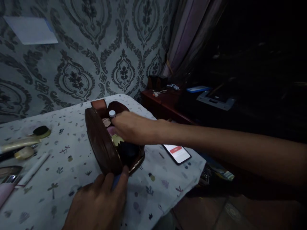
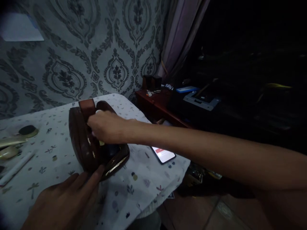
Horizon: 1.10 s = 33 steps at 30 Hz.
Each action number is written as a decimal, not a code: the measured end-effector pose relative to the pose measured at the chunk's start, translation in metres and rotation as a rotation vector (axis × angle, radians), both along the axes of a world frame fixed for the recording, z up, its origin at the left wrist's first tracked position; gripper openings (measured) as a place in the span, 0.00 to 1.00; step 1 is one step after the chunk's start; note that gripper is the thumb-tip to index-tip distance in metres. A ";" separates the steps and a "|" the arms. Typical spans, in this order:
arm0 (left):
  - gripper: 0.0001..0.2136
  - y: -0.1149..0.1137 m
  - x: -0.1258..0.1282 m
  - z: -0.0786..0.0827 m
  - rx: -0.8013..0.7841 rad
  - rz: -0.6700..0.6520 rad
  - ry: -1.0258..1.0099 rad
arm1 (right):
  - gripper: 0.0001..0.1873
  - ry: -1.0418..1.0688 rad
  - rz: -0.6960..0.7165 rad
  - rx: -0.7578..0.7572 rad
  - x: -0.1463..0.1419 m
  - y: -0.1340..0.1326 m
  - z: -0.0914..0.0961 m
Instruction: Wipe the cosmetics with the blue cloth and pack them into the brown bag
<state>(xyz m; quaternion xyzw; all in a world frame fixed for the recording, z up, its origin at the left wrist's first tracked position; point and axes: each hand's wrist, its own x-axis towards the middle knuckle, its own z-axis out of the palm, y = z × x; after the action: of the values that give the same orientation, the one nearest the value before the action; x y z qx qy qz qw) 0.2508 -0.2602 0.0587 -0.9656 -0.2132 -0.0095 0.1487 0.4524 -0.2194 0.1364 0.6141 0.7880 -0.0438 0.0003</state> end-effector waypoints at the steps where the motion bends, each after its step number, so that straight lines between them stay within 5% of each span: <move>1: 0.29 0.000 0.000 -0.002 -0.009 0.000 -0.006 | 0.09 0.009 -0.016 -0.095 -0.005 0.002 -0.008; 4: 0.28 0.001 -0.002 -0.012 -0.034 0.002 -0.037 | 0.15 -0.011 -0.103 -0.258 -0.018 0.008 -0.035; 8: 0.26 0.003 -0.004 -0.023 -0.030 -0.007 -0.055 | 0.22 0.023 -0.158 -0.286 -0.023 0.014 -0.059; 15: 0.29 0.013 -0.009 -0.035 -0.029 -0.135 -0.062 | 0.26 0.046 -0.148 -0.225 -0.016 0.020 -0.074; 19: 0.30 0.012 -0.007 -0.034 -0.007 -0.116 -0.065 | 0.28 0.010 -0.128 -0.250 -0.014 0.020 -0.068; 24: 0.30 0.004 -0.001 -0.026 0.020 -0.040 -0.067 | 0.23 -0.084 -0.130 -0.261 -0.016 0.015 -0.038; 29: 0.27 -0.001 0.003 -0.017 0.016 0.022 -0.070 | 0.41 -0.238 -0.107 -0.465 -0.021 0.004 -0.019; 33: 0.29 -0.001 0.003 -0.020 -0.017 0.034 -0.063 | 0.46 -0.193 -0.112 -0.478 -0.020 0.001 -0.020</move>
<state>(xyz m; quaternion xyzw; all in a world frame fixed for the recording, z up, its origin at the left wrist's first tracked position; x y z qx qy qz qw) 0.2543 -0.2616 0.0386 -0.9622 -0.2343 -0.0356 0.1339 0.4321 -0.2189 0.1163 0.6407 0.7163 -0.1698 0.2181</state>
